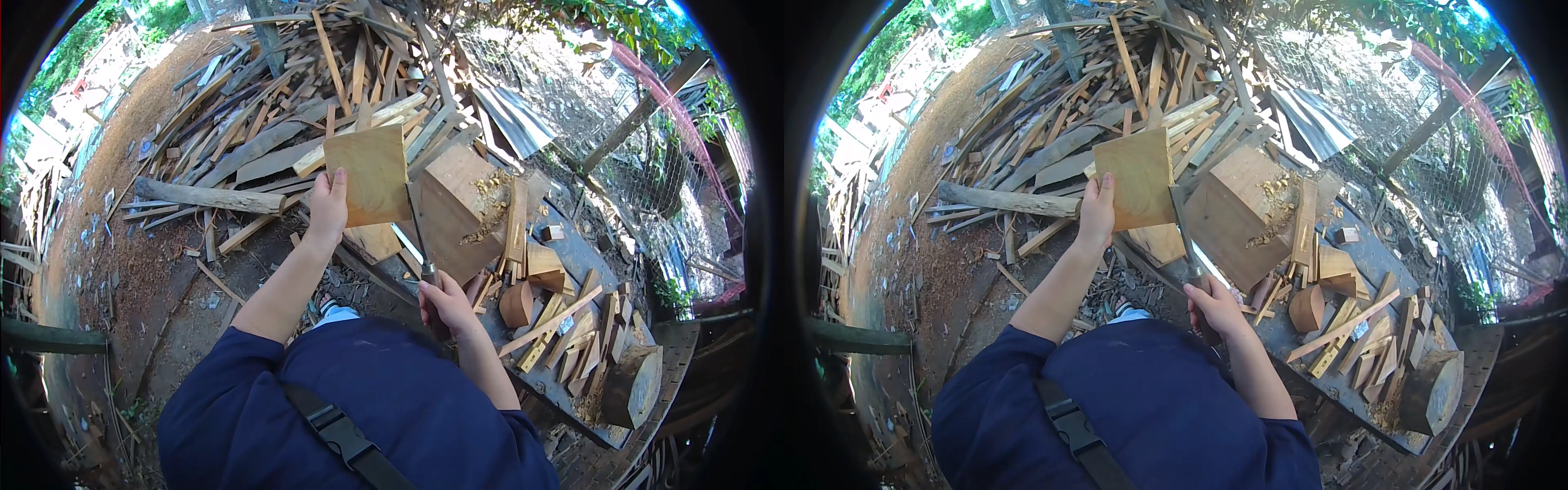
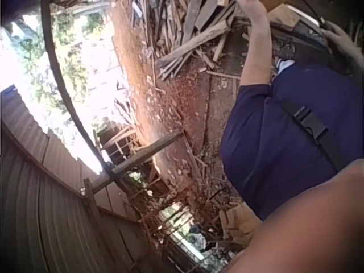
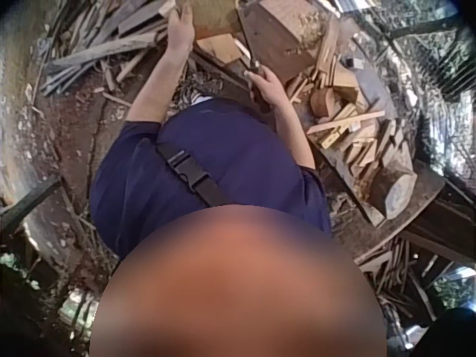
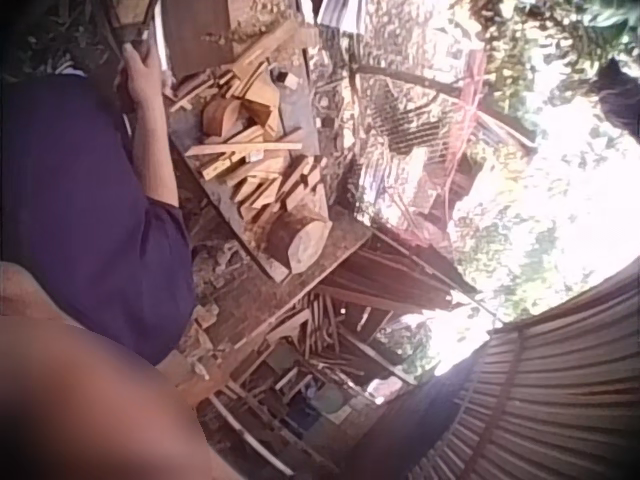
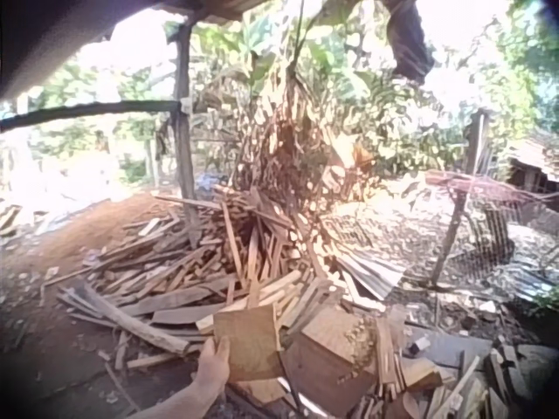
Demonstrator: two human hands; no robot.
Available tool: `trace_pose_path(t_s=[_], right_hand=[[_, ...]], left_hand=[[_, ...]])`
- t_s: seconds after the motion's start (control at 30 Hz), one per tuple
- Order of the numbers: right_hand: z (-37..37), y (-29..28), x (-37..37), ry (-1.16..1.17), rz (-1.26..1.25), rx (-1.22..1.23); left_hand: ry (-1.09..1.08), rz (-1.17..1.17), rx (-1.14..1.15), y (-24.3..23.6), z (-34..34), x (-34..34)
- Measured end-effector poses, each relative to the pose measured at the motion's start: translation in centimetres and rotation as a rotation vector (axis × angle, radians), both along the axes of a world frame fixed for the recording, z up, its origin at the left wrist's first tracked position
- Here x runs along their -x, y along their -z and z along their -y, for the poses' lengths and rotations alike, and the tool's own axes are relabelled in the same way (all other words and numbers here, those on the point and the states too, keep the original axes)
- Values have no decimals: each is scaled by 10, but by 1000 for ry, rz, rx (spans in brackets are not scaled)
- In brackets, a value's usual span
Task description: The person carves a block of wood using a chisel and a wooden mallet.
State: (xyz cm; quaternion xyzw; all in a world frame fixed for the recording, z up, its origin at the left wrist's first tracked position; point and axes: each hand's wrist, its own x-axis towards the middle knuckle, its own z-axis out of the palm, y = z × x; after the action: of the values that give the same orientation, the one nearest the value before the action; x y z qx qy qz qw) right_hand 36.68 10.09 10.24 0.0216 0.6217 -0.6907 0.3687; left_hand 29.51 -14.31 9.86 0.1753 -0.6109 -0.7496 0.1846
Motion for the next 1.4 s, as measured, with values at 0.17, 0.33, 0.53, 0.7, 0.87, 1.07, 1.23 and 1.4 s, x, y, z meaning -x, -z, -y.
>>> trace_pose_path(t_s=[0.17, 0.33, 0.53, 0.7, 0.87, 1.07, 1.23, 1.4], right_hand=[[16, -8, 12, 71, 5, 5], [24, -10, 8, 15, 15, 33], [25, -8, 11, 49, 16, 26], [26, -19, 8, 1, 6, 44], [21, -15, 6, 9, 63, 105], [18, -11, 5, 31, 62, 158], [7, 2, 7, 197, -149, 15], [-22, 10, 7, 193, -220, -60]], left_hand=[[53, -12, 114, 9, -6, -5], [-52, -60, -16, 7, 16, 4], [25, -58, 119, 5, 4, 1], [0, -66, 95, -3, 14, 10], [41, -132, 117, -2, 19, 12], [56, -80, 89, -6, 25, 13], [62, -136, 134, -11, 35, 10], [133, -99, 139, -12, 32, 4]])
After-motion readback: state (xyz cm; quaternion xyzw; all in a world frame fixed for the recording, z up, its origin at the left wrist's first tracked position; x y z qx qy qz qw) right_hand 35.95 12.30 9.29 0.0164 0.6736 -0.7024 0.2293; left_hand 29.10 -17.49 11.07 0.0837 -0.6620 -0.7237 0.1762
